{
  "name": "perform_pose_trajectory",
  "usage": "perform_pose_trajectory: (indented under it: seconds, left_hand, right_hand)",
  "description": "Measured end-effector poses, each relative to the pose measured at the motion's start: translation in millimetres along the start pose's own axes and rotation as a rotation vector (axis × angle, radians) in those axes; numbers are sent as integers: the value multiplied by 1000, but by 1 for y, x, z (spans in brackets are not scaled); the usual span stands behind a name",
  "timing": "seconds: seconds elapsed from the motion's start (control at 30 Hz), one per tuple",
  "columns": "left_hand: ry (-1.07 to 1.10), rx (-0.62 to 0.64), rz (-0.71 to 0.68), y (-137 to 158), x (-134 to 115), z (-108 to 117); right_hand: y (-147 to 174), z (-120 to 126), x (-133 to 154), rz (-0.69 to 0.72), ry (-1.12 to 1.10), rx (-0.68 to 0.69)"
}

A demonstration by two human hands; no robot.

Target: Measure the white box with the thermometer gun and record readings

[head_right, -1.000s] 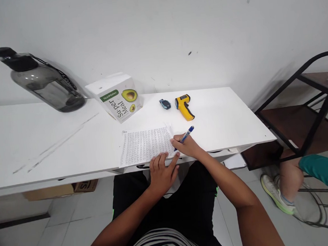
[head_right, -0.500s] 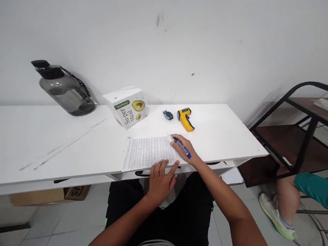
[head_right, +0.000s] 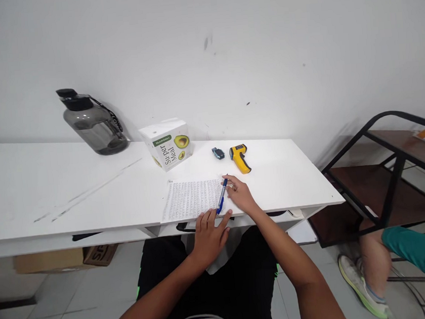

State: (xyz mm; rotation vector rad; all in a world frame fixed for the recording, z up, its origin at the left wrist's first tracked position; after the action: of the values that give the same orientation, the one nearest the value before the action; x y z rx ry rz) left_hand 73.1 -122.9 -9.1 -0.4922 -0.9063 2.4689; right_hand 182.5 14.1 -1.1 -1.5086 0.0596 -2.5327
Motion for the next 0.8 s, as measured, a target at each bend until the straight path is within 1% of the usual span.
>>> perform_pose_trajectory:
  seconds: [0.1, 0.23, 0.8]
  left_hand:
    - [7, -15, -3, 0, 0, 2]
    - [23, -2, 5, -1, 1, 0]
    - [30, 14, 20, -1, 1, 0]
  right_hand:
    - [-2, -1, -4, -34, -17, -4]
    - [-4, -2, -11, -79, -60, -10]
    - [-2, 0, -16, -148, -141, -61]
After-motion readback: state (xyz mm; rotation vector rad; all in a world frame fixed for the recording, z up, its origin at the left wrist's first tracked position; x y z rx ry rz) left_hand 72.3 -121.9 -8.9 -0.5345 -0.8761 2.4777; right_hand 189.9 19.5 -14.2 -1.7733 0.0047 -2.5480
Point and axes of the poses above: each hand's wrist, its own y-axis away from the middle knuckle, its own z-axis out of the back of the hand, x = y × z, the point moved 9 cm from there along -y, towards the middle knuckle, and after that the axes turned 10 degrees about y, right-handed, at the moved point
